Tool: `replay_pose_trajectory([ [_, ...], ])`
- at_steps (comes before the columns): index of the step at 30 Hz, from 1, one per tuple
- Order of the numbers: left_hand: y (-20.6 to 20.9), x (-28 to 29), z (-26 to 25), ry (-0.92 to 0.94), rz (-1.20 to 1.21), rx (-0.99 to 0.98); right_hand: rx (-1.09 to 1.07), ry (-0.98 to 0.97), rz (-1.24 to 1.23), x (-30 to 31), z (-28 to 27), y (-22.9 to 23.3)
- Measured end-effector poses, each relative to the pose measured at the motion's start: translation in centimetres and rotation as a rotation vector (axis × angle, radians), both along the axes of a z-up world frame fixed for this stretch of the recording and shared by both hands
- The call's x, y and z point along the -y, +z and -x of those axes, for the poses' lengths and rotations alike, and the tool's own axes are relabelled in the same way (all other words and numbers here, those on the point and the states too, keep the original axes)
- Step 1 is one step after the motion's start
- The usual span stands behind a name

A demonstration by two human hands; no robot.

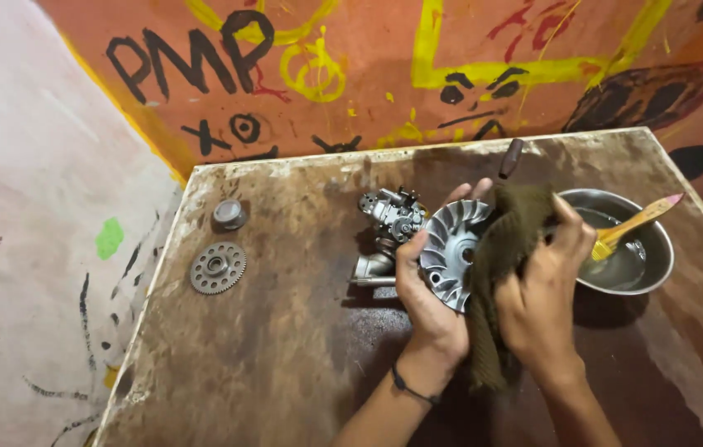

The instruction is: The person wipes a metallic impeller with a green cloth, rotating the object to clean the blades and the central hub. The person also wipes the smooth back side of the impeller. A small metal gear and a bowl with a brush are visible on the table.

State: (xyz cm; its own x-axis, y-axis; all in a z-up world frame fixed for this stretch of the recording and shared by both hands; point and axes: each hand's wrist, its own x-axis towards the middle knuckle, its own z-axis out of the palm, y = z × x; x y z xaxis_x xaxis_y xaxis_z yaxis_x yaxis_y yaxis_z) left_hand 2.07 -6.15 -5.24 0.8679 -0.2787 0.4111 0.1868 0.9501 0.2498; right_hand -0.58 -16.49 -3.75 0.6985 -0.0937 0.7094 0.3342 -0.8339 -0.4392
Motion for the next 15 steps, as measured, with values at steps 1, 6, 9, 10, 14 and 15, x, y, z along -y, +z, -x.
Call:
replay_pose_trajectory([
  [1,-1.5,0.4,-0.1,0.138,-0.099,-0.143,0.043,0.078,0.034,-0.4,-0.1,0.5],
  [6,0.2,-1.5,-0.3,0.344,-0.253,-0.261,-0.068,0.415,0.116,-0.6,0.6,-1.1],
  [9,0.9,-2.8,-0.7,0.088,0.007,0.014,-0.104,0.496,0.257,-1.3,1.9,0.1],
  [10,1.0,-2.9,-0.6,0.078,0.032,0.012,-0.103,0.466,0.216,-1.2,2.1,0.7],
  [14,1.8,-3.8,1.0,0.114,0.028,-0.091,0.003,0.29,0.049,-2.3,4.8,5.5],
  [15,2.6,-4.4,1.0,0.112,0.028,-0.085,0.009,0.289,0.05,-2.5,5.0,5.9],
])
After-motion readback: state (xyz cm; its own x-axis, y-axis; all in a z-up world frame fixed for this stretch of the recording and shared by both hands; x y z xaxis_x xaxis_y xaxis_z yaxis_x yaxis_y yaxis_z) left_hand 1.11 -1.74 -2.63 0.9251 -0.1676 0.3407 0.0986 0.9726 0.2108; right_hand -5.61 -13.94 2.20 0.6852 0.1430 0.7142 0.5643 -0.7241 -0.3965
